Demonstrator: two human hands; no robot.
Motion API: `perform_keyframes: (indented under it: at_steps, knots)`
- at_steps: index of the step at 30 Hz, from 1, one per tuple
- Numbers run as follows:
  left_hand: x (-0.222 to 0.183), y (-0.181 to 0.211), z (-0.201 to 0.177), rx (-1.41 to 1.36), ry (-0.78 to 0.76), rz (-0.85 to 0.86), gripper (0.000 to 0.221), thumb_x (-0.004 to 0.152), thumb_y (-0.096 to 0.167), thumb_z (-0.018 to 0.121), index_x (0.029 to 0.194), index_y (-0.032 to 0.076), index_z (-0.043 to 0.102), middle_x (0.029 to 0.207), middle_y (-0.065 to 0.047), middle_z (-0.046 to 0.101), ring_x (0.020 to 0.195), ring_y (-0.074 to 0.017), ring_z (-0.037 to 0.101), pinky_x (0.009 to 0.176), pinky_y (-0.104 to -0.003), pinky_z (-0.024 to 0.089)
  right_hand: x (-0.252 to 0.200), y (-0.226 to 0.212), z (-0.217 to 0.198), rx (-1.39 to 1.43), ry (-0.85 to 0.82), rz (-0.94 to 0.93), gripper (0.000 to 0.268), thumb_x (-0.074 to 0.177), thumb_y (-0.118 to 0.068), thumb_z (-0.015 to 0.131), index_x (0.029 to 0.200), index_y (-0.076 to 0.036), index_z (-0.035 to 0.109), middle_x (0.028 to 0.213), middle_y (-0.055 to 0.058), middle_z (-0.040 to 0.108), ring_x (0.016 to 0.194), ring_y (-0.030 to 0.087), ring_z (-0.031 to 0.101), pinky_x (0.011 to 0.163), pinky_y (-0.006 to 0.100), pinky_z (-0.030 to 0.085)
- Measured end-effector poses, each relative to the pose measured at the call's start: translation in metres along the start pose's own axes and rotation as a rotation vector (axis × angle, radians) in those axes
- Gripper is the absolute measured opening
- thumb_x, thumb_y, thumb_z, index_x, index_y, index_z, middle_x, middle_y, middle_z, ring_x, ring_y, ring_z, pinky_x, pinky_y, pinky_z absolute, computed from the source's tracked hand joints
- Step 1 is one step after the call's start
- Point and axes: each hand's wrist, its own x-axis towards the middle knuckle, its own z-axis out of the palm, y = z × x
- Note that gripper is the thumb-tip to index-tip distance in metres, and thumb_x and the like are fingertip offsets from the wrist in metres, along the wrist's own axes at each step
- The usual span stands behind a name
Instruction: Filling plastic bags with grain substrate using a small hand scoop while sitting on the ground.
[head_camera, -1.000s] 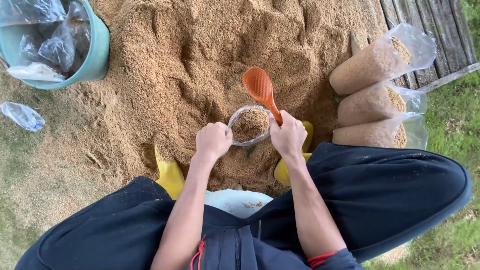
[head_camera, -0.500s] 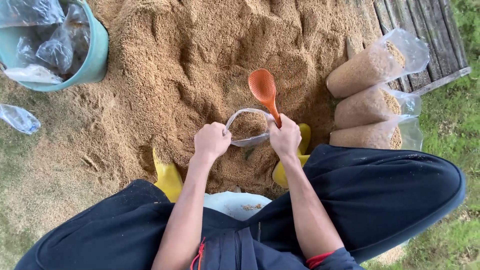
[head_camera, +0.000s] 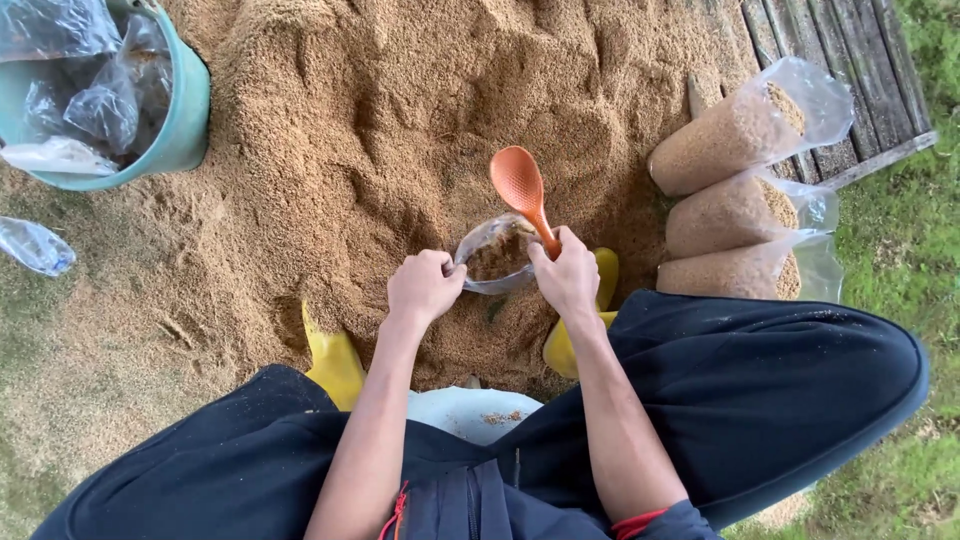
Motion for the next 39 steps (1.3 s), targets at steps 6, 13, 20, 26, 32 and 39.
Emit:
perform_keyframes:
  at_steps: [6,13,20,26,32,39]
  knots:
    - [0.008,-0.005,0.010,0.003,0.032,-0.018,0.030,0.083,0.044,0.063,0.068,0.018,0.065,0.077,-0.015,0.071,0.089,-0.0422,0.073,0.077,-0.047,0.055,-0.005,-0.005,-0.003,-0.002,-0.024,-0.020,0.033,0.085,-0.057,0.069,0.097,-0.027,0.070,0.084,0.009,0.071,0.097,0.036,0.071,0.086,0.048,0.052]
    - [-0.011,0.017,-0.002,-0.076,0.002,0.063,0.029,0.089,0.035,0.059,0.078,0.011,0.072,0.084,-0.024,0.073,0.095,-0.0487,0.071,0.082,-0.054,0.055,-0.015,-0.015,-0.008,-0.008,-0.018,-0.081,0.037,0.093,-0.056,0.062,0.093,-0.020,0.073,0.077,0.013,0.068,0.092,0.037,0.071,0.085,0.050,0.052]
    - [-0.002,0.017,-0.006,-0.017,0.033,0.086,0.036,0.095,0.041,0.051,0.088,0.015,0.075,0.090,-0.021,0.074,0.098,-0.0469,0.071,0.086,-0.054,0.057,-0.010,-0.014,-0.013,0.018,0.031,-0.109,0.028,0.093,-0.045,0.063,0.084,-0.020,0.073,0.075,0.012,0.069,0.090,0.037,0.071,0.084,0.052,0.053]
    - [-0.035,0.046,-0.072,-0.201,0.172,0.360,0.043,0.106,0.030,0.047,0.074,0.010,0.068,0.061,-0.009,0.060,0.060,-0.0263,0.062,0.064,-0.035,0.050,-0.064,-0.061,-0.075,0.248,0.153,-0.378,0.037,0.097,-0.024,0.066,0.063,-0.011,0.063,0.052,0.005,0.054,0.058,0.023,0.057,0.067,0.039,0.047]
    - [-0.102,0.159,-0.172,-0.269,0.351,0.787,0.043,0.107,0.016,0.051,0.065,0.007,0.057,0.055,-0.008,0.052,0.047,-0.0145,0.043,0.051,-0.029,0.038,-0.135,-0.094,-0.176,0.480,0.279,-0.629,0.047,0.099,-0.015,0.067,0.056,-0.013,0.047,0.050,-0.007,0.035,0.052,0.008,0.038,0.051,0.025,0.030]
    - [-0.128,0.275,-0.205,-0.013,0.566,0.991,0.046,0.103,0.012,0.060,0.067,0.015,0.031,0.057,0.002,0.035,0.054,-0.0116,0.032,0.053,-0.037,0.023,-0.153,-0.067,-0.264,0.444,0.409,-0.754,0.045,0.109,-0.033,0.068,0.071,-0.010,0.060,0.057,-0.008,0.032,0.055,0.004,0.028,0.053,0.024,0.020]
